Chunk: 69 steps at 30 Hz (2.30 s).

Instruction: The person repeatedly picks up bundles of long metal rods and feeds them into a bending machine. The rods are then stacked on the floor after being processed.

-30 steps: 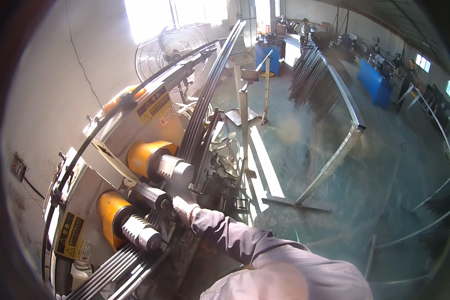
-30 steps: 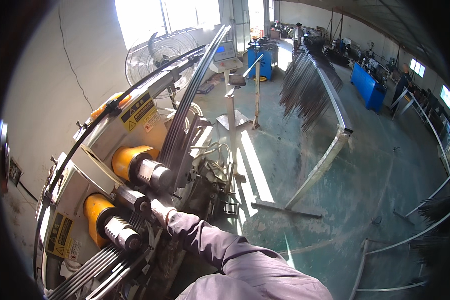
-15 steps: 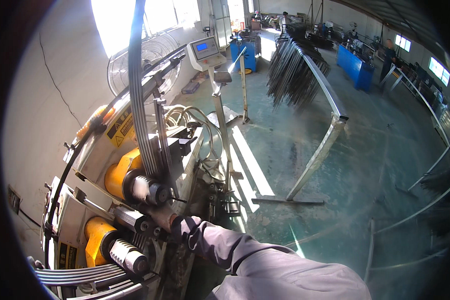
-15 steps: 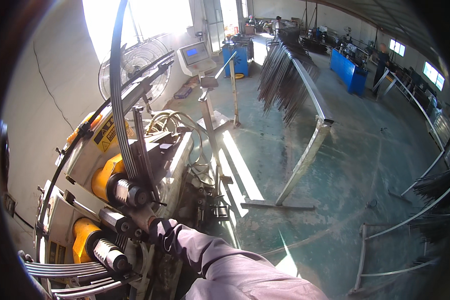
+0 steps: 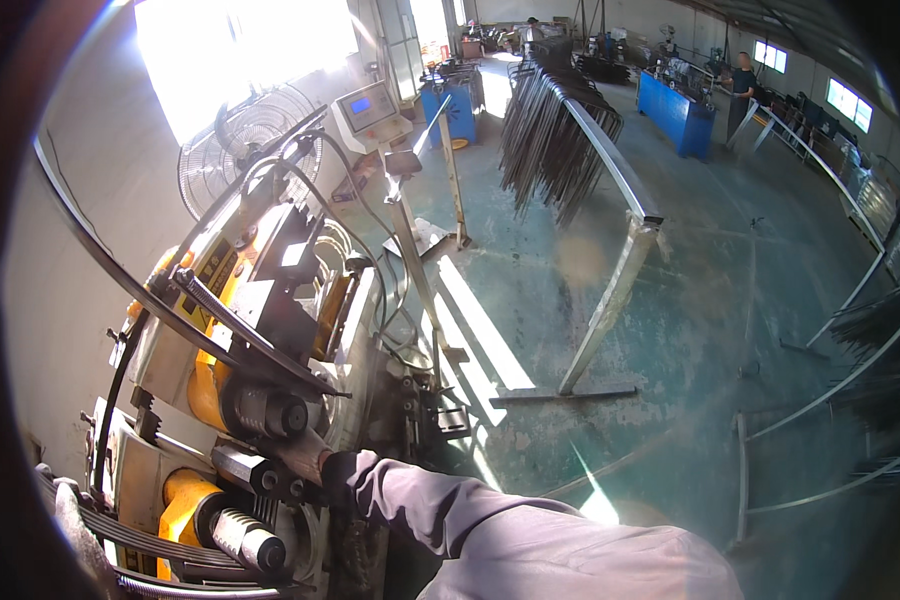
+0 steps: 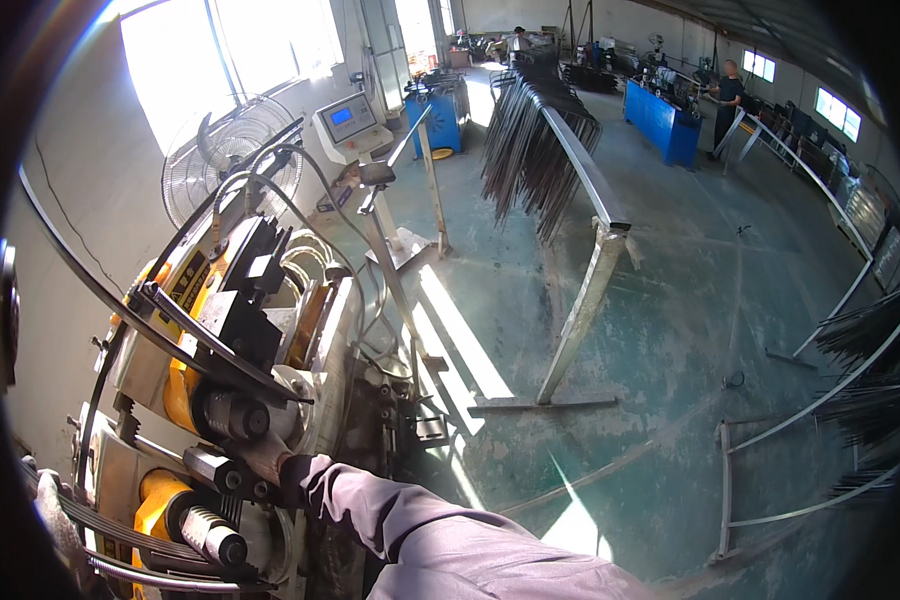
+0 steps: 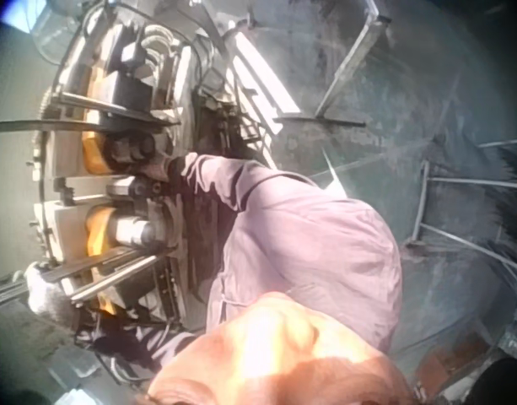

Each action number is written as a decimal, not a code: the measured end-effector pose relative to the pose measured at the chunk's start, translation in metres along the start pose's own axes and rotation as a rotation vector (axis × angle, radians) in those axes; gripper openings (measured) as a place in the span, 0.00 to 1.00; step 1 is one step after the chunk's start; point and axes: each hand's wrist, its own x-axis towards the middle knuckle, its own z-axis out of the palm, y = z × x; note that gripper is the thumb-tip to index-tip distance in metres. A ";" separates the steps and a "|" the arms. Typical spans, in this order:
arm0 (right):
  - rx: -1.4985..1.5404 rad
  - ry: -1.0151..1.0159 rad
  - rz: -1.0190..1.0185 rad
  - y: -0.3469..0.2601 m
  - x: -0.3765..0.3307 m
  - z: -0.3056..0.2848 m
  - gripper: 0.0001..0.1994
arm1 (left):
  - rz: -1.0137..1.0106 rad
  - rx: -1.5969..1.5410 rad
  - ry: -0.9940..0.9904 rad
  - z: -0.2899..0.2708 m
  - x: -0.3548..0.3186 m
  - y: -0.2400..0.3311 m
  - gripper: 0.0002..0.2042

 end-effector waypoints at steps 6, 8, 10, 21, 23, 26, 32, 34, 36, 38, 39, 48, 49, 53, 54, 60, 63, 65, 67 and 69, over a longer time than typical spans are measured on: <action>0.082 0.047 0.033 0.000 -0.007 0.001 0.23 | -0.059 -0.080 -0.035 0.008 0.003 -0.004 0.13; 0.048 0.063 -0.067 0.002 -0.009 0.001 0.23 | -0.079 -0.102 -0.036 0.004 0.003 -0.007 0.13; 0.092 0.056 0.074 0.003 -0.009 0.001 0.22 | -0.107 -0.123 -0.031 -0.001 0.002 -0.008 0.14; 0.205 -0.007 0.042 -0.007 -0.013 -0.002 0.20 | 0.353 0.487 -0.117 -0.010 -0.011 0.004 0.16; -0.368 -0.021 -0.287 -0.004 -0.011 -0.003 0.19 | 0.067 0.122 -0.100 -0.012 -0.011 0.003 0.13; -0.001 -0.061 -0.080 0.003 -0.009 -0.003 0.16 | -0.007 0.058 -0.102 -0.015 -0.009 0.000 0.12; 0.007 -0.057 0.025 -0.001 -0.013 -0.004 0.15 | 0.550 0.649 -0.120 -0.023 -0.009 -0.007 0.12; 0.088 -0.048 -0.014 -0.005 -0.014 -0.005 0.15 | 0.484 0.566 -0.141 -0.023 -0.008 -0.010 0.13; 0.018 -0.050 -0.044 -0.006 -0.014 -0.004 0.15 | 0.442 0.543 -0.140 -0.023 -0.006 -0.013 0.14; -0.014 -0.054 -0.096 -0.004 -0.012 -0.003 0.15 | 0.464 0.592 -0.108 -0.022 -0.005 -0.015 0.14; -0.017 -0.046 -0.115 -0.001 -0.010 -0.001 0.15 | 0.421 0.558 -0.113 -0.023 -0.005 -0.016 0.14; -0.103 -0.091 0.019 0.018 -0.010 -0.009 0.12 | -0.122 0.026 -0.198 -0.042 -0.019 -0.014 0.12; -0.158 -0.130 0.125 0.020 -0.011 -0.013 0.12 | -0.072 -0.038 -0.318 -0.043 -0.019 -0.012 0.14; -0.518 -0.042 -0.427 0.031 -0.015 -0.019 0.13 | -0.264 -0.099 -0.324 -0.046 -0.022 -0.002 0.13; -0.310 -0.050 -0.232 0.035 -0.015 -0.018 0.12 | -0.298 -0.094 -0.317 -0.045 -0.022 0.002 0.13; -0.102 -0.086 -0.089 0.052 -0.014 -0.015 0.12 | -0.338 -0.325 -0.355 -0.038 -0.030 0.021 0.18; -0.089 -0.057 -0.152 0.052 -0.014 -0.016 0.12 | -0.468 -0.249 -0.301 -0.038 -0.031 0.027 0.20; -0.010 -0.033 -0.090 0.051 -0.014 -0.016 0.13 | -0.533 -0.245 -0.256 -0.038 -0.031 0.028 0.22; 0.091 -0.021 0.038 0.049 -0.015 -0.015 0.13 | -0.448 -0.240 -0.295 -0.037 -0.031 0.027 0.22; 0.121 -0.003 0.030 0.048 -0.015 -0.014 0.14 | -0.427 -0.283 -0.329 -0.036 -0.031 0.026 0.22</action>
